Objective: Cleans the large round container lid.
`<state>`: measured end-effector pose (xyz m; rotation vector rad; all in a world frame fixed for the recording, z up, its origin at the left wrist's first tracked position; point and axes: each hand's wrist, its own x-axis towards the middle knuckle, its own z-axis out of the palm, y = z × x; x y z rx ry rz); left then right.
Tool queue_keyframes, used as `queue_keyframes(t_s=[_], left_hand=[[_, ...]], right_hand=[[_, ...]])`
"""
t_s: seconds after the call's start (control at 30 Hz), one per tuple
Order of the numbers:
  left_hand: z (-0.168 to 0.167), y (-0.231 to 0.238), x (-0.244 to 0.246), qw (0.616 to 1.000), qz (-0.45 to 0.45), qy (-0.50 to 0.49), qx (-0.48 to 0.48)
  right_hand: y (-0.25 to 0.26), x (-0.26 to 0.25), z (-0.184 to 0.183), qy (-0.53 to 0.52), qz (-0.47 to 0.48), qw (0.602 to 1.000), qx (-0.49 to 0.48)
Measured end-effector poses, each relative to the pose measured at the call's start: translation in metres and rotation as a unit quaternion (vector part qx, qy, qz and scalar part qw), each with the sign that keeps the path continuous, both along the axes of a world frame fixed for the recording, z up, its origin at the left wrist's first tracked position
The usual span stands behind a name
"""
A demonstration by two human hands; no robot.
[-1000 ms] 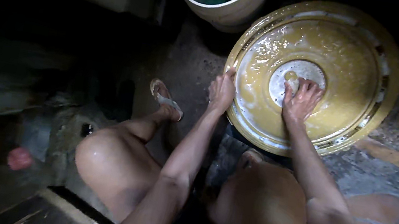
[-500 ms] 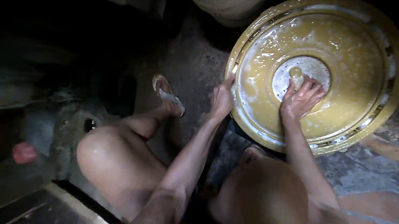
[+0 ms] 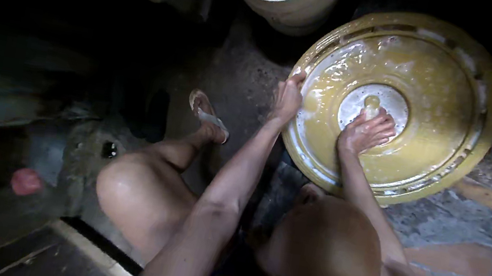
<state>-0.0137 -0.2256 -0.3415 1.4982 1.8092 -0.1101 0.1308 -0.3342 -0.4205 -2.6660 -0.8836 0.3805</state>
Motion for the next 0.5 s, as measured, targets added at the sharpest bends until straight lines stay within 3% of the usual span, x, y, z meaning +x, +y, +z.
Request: queue_keyframes(t_s=[0.1, 0.3, 0.4, 0.5], left_hand=[[0.005, 0.001, -0.010, 1.000, -0.025, -0.008, -0.001], [-0.003, 0.004, -0.011, 0.999, -0.045, 0.014, -0.001], [-0.007, 0.024, 0.014, 0.998, -0.055, 0.006, 0.035], [0.005, 0.043, 0.021, 0.993, -0.112, 0.033, 0.011]], right_hand=[[0.002, 0.000, 0.004, 0.012, 0.022, 1.000, 0.007], [0.026, 0.047, 0.007, 0.004, 0.288, 0.957, 0.035], [0.036, 0.050, 0.002, -0.014, 0.256, 0.966, 0.041], [0.037, 0.043, -0.006, -0.041, 0.192, 0.980, 0.042]])
